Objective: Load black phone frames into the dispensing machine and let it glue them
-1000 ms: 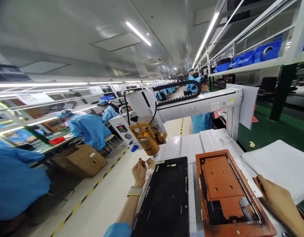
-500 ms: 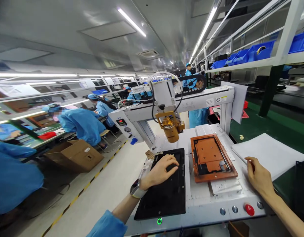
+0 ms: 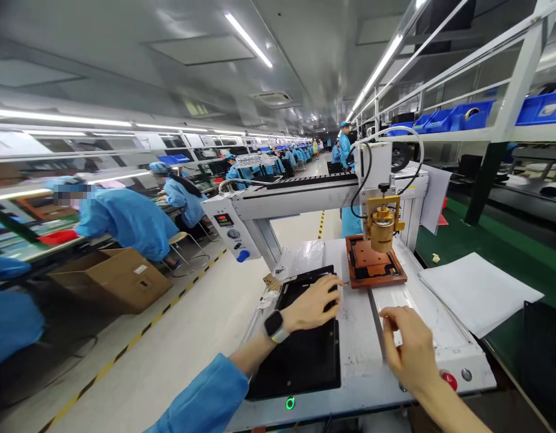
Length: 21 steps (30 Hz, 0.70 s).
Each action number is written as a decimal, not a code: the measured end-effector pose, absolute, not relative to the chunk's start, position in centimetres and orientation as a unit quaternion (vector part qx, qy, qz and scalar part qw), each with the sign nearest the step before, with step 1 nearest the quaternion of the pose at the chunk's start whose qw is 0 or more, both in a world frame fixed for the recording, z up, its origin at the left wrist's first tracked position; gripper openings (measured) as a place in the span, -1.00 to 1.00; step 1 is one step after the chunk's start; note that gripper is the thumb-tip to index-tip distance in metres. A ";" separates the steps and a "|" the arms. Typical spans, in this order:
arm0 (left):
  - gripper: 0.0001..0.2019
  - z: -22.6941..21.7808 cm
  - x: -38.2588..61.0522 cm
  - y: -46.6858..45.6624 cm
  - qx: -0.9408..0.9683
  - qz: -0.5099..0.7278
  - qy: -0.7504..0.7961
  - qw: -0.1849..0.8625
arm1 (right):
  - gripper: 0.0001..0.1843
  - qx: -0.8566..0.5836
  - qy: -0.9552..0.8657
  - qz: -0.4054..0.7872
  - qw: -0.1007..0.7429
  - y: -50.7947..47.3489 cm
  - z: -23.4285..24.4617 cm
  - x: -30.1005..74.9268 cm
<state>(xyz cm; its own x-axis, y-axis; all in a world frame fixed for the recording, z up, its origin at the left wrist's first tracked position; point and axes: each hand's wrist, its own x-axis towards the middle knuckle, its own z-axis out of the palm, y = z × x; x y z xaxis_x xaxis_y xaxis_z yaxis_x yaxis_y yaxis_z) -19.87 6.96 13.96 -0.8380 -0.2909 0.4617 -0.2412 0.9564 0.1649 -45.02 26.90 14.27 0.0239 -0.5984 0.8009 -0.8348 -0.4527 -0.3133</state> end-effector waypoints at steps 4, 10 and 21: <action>-0.83 20.6 -15.9 7.3 0.138 -0.190 -0.917 0.321 | -0.75 0.772 -0.481 0.417 -0.005 26.5 13.7 -38.1; -0.60 23.4 -8.7 11.7 0.169 -0.274 -0.863 0.389 | -0.51 0.842 -0.490 0.225 -0.030 25.8 10.0 -29.8; -0.61 18.8 -4.2 14.7 0.182 -0.302 -0.601 0.718 | -0.78 0.834 -0.523 0.109 -0.134 22.8 11.0 -28.9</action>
